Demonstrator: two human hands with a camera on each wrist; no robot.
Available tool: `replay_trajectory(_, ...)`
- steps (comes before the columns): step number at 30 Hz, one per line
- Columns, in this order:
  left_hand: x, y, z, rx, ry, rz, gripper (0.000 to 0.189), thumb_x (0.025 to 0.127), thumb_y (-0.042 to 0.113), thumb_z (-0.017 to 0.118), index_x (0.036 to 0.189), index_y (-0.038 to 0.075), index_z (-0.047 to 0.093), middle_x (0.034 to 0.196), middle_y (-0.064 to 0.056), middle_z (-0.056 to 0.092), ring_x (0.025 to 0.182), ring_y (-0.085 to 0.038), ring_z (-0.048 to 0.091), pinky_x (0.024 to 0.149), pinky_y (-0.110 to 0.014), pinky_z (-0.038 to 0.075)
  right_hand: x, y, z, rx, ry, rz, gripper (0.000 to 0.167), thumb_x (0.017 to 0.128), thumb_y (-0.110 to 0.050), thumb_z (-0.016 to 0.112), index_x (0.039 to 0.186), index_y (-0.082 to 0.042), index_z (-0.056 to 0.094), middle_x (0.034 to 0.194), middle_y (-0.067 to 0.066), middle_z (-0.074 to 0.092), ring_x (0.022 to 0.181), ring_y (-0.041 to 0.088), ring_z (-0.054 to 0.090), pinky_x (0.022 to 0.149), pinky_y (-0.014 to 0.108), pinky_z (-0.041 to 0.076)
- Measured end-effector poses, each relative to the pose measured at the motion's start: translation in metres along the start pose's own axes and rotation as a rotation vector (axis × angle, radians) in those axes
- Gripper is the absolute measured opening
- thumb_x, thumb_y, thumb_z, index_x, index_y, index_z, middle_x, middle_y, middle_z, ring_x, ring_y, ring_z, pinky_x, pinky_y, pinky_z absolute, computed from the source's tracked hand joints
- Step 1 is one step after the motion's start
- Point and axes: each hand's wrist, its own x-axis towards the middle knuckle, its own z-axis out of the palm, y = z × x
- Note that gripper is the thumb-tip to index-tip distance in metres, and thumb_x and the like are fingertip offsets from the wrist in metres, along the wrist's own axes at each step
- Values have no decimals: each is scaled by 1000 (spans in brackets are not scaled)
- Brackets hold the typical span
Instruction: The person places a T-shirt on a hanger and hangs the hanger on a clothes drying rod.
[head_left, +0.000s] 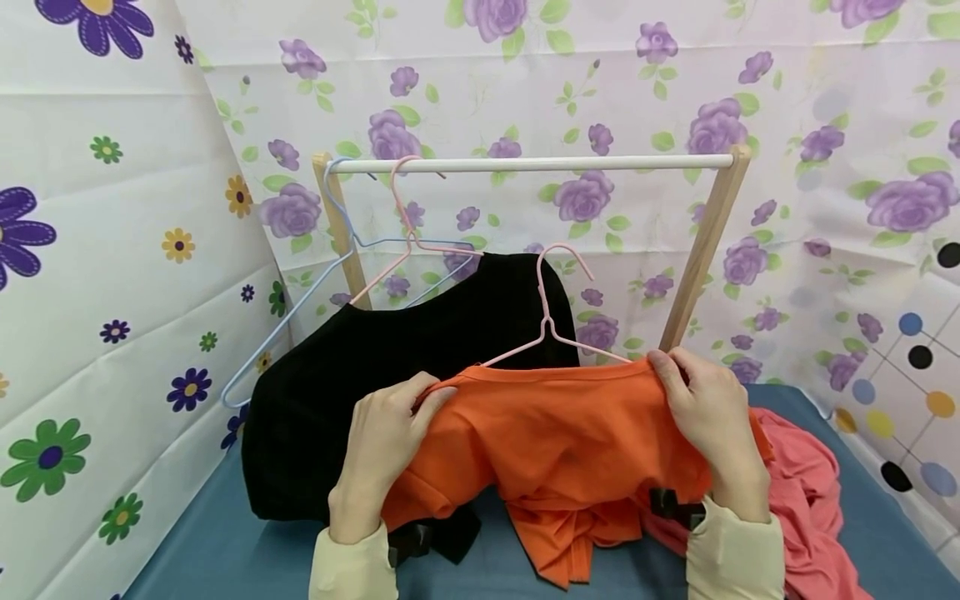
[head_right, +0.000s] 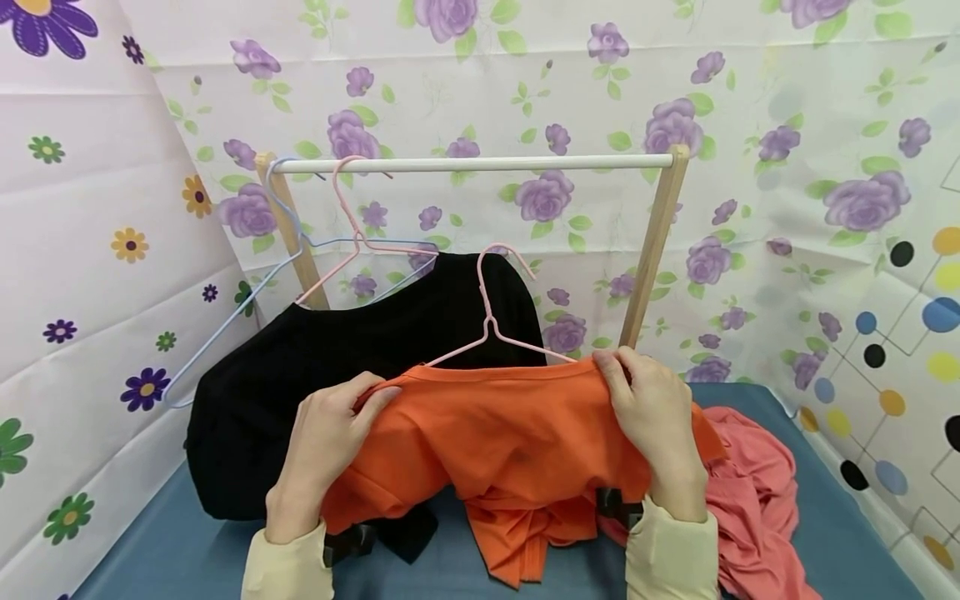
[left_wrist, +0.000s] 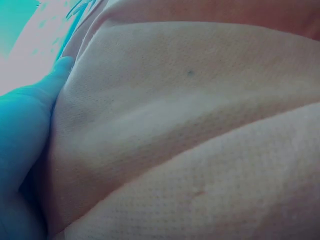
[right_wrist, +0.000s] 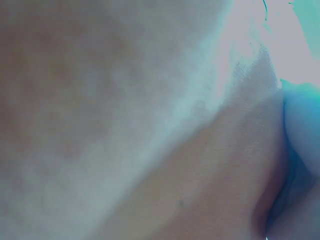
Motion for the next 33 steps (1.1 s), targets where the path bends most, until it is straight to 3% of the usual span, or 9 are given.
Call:
replay_trajectory(9,0,-3,-2,19,24,-5,17,91,34,70,81,21,67,58,13,41,51,-4,39,47,-23,35,0,4,-1,68,5,-21,35,102,-32,54,71,-16,52,57,-2,38,57,20,43,58,34,30)
replay_trajectory(16,0,-5,-4,-10,53,-13,16,90,32,72,80,21,67,58,14,40,50,-4,39,47,-23,35,0,12,-3,107,19,-21,38,102,-28,55,66,-17,47,56,-2,34,49,14,34,51,28,27)
replay_trajectory(26,-3,-10,-9,-3,89,-15,14,90,28,73,80,19,68,61,12,49,52,-4,42,49,-24,37,2,23,8,126,42,34,37,103,-30,52,70,-14,49,58,2,37,51,18,36,52,29,27)
replay_trajectory(33,-4,-15,-11,37,100,-23,15,90,28,73,79,19,68,60,13,47,52,-4,42,49,-25,38,4,40,21,126,32,131,32,104,-33,49,92,-5,61,75,8,52,68,23,47,62,33,35)
